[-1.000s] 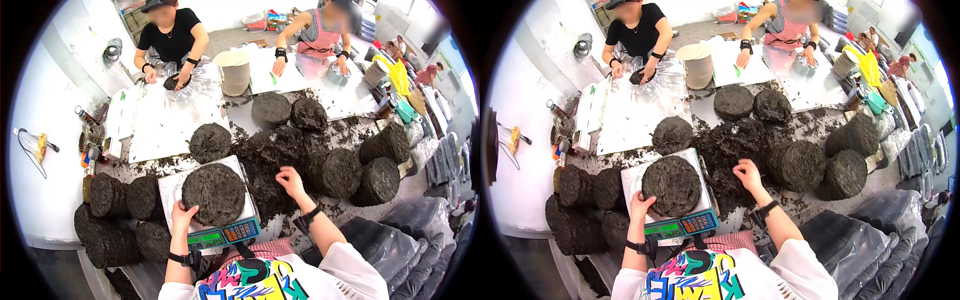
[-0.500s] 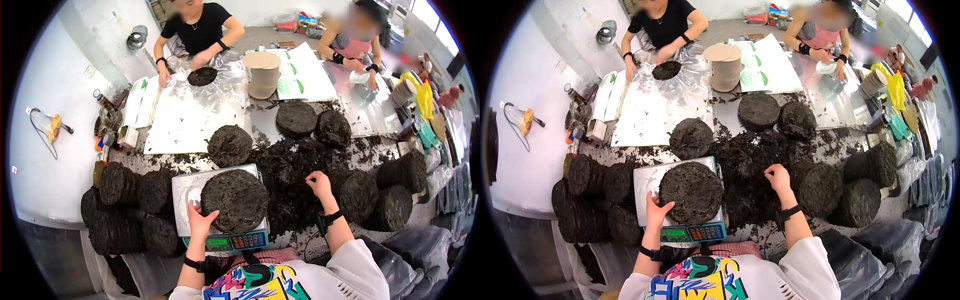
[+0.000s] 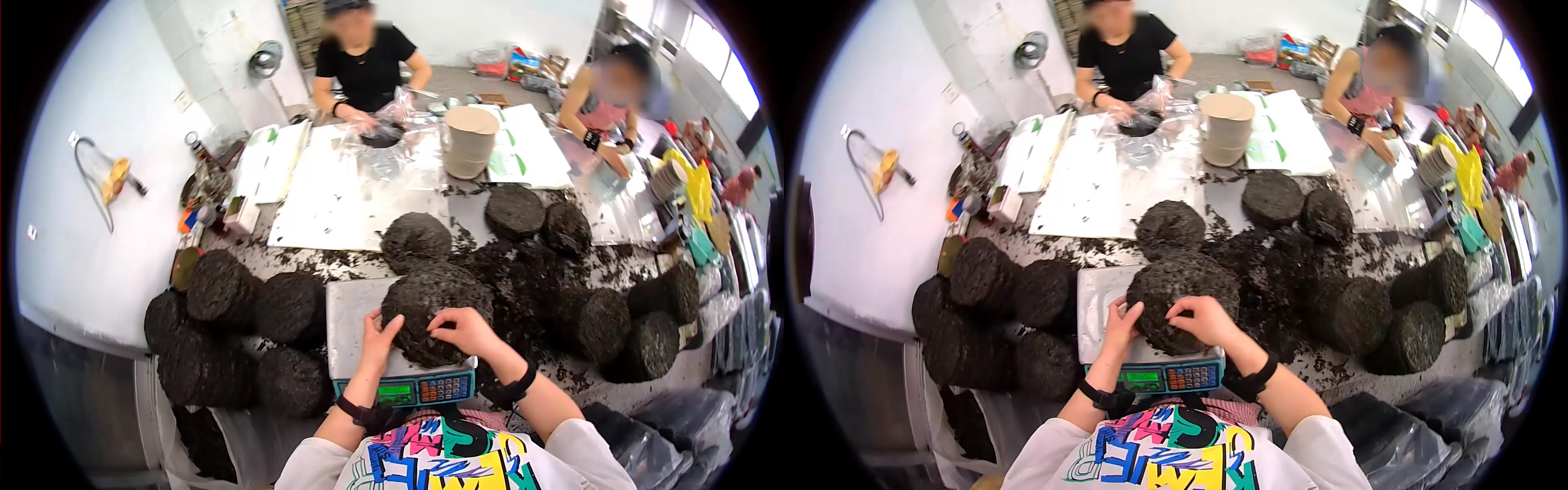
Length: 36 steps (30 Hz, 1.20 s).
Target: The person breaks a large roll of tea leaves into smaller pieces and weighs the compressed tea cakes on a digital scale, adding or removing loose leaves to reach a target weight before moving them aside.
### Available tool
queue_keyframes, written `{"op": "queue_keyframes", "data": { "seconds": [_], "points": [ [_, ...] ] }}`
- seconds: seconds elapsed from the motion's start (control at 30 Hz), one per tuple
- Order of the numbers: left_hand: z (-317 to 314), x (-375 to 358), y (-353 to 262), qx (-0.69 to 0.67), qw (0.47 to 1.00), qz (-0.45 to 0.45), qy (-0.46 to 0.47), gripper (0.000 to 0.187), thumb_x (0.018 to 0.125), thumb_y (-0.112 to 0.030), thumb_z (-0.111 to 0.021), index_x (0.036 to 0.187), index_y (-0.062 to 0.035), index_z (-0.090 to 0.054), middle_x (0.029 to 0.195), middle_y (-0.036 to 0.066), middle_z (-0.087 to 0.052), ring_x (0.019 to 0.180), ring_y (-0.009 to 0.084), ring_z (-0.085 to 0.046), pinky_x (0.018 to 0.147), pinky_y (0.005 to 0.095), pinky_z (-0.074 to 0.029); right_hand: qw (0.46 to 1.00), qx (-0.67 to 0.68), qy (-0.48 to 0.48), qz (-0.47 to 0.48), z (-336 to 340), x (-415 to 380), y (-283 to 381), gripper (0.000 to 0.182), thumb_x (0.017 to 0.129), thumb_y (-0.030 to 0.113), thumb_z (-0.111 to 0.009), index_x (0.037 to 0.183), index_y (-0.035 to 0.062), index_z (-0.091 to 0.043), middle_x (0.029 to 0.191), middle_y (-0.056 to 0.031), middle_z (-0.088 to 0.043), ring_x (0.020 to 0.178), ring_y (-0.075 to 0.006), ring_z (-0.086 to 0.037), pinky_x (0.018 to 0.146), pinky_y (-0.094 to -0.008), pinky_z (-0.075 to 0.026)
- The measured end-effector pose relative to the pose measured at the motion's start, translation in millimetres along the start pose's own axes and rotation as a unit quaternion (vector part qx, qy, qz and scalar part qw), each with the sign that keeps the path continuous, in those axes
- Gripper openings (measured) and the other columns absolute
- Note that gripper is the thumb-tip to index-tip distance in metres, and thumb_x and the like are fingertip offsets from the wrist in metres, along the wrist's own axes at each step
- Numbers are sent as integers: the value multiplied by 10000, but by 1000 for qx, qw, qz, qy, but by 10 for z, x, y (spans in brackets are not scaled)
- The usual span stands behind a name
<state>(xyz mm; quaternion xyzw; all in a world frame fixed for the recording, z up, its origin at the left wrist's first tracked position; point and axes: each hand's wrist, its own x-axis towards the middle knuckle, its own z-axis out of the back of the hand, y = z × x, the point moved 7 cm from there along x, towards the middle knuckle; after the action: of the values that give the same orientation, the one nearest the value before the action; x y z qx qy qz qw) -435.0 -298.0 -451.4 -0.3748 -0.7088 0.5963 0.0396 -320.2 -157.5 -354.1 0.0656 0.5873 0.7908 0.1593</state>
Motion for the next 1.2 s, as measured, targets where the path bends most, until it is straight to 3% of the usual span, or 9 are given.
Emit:
{"op": "queue_keyframes", "data": {
  "seconds": [0.2,0.4,0.5,0.57,0.73,0.87,1.0,1.1,1.2],
  "points": [
    [392,-36,-250,58,995,-48,-59,807,712,-217,-801,1305,45,-321,1185,168,-519,1046,234,-547,861,339,-475,982,-170,-15,80,-369,244,400,86,729,101,-675,805,61,-672,1040,-124,-595,912,-293,-594,790,-362,-486],
    [1197,569,-743,-40,992,-60,-107,792,718,-143,-786,1317,77,-316,1183,175,-537,1015,239,-556,865,337,-470,995,35,-98,-1,727,160,-18,83,716,15,-673,799,16,-670,1025,-123,-634,971,-203,-596,826,-300,-465],
    [1614,1283,-1047,-57,994,-62,-73,517,772,-154,-731,1179,36,-475,1119,147,-583,969,249,-590,832,365,-499,831,-485,-269,31,1251,-285,-205,101,648,73,-698,744,63,-668,1185,-164,-564,1034,-351,-547,880,-420,-433],
    [1770,1690,-1166,-61,994,-5,-86,680,753,-185,-760,1273,51,-390,1230,182,-513,1038,283,-561,854,393,-489,934,-195,-292,-63,1473,-533,-735,89,667,23,-690,748,43,-658,1188,-148,-561,1031,-283,-567,832,-352,-453],
    [2265,2856,-631,86,985,58,-140,1012,696,-331,-801,1409,50,-193,1381,230,-352,1264,343,-370,1008,450,-372,924,-43,-349,-150,1209,-1039,-1147,59,692,-17,-688,725,-2,-641,726,-22,-625,654,-76,-548,611,-226,-446],
    [2230,3074,-357,146,978,81,-127,1023,681,-370,-802,1392,62,-208,1389,232,-328,1250,368,-381,995,466,-399,906,1,-345,-244,1066,-1099,-1084,76,702,-5,-694,771,-17,-666,688,-24,-632,637,-83,-559,602,-227,-450],
    [2027,2773,-792,486,841,81,-224,1017,673,-466,-775,1355,83,-258,1376,261,-331,1266,367,-350,1019,449,-370,942,3,-291,-168,1035,-505,-827,88,707,18,-709,782,-21,-682,718,-44,-656,660,-94,-586,610,-239,-472],
    [1445,2212,-1424,548,786,-179,-222,627,823,-251,-676,1302,38,-395,1238,192,-497,1149,307,-476,923,384,-430,960,124,-186,-166,625,231,-457,182,733,20,-718,897,-24,-654,792,-59,-667,712,-106,-607,655,-225,-484],
    [927,1483,-1471,172,978,-97,71,213,877,-115,-597,1076,-46,-626,815,-6,-626,735,82,-563,709,220,-468,971,201,-36,-127,-86,763,-37,214,756,23,-714,944,-21,-621,822,-62,-660,736,-94,-608,663,-227,-487]
  ]
}}
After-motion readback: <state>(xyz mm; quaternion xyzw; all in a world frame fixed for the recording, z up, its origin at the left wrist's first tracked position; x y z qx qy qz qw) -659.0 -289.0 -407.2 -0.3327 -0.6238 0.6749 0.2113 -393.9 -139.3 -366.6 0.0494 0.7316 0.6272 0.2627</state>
